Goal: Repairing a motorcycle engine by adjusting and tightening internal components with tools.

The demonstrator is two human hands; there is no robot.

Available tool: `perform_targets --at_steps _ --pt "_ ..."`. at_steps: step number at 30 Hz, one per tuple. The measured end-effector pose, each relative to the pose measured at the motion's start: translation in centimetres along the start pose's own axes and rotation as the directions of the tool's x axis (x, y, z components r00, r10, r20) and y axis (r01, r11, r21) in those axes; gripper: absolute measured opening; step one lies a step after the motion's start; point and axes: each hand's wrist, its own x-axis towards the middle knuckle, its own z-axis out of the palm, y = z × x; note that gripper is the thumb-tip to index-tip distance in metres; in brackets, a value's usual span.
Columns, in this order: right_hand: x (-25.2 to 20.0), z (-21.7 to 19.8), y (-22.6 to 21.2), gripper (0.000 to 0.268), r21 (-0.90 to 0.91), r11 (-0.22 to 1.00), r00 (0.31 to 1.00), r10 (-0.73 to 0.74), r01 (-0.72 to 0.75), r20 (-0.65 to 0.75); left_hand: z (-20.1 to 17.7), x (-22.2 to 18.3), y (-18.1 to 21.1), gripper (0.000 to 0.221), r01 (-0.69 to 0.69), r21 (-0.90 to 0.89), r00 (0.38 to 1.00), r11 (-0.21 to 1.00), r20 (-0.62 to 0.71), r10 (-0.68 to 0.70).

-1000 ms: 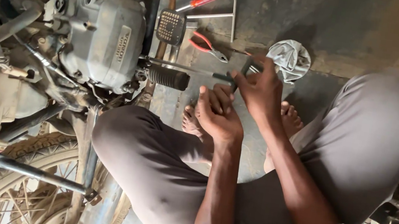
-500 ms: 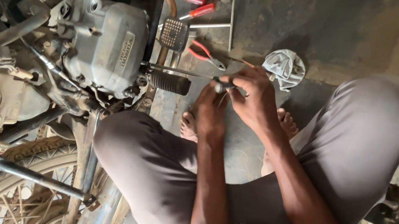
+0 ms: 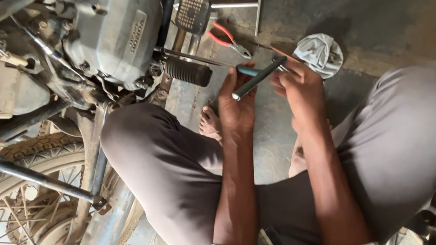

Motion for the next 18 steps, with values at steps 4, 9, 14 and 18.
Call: perform_targets --at_steps 4,9,14,18 --pt "0.5 0.6 0.6 0.043 0.267 0.958 0.99 -0.127 0.107 0.059 2.0 -0.3 1.3 0.033 0.084 0.237 0.986 0.968 -0.157 -0.047" --pt "-2.3 1.3 -3.3 0.038 0.023 0.916 0.914 -0.401 0.401 0.062 1.7 -0.8 3.3 0.035 0.033 0.329 0.996 0.944 -0.09 -0.003" --pt "-1.4 1.1 -2.4 0.04 0.122 0.921 0.921 -0.381 0.371 0.077 1.6 -0.5 2.7 0.034 0.013 0.34 0.999 0.94 -0.042 0.002" --pt "-1.8 0.3 -2.9 0.031 0.0 0.945 0.918 -0.317 0.326 0.238 -1.9 1.3 0.5 0.032 -0.053 0.313 0.998 0.948 0.044 0.041"
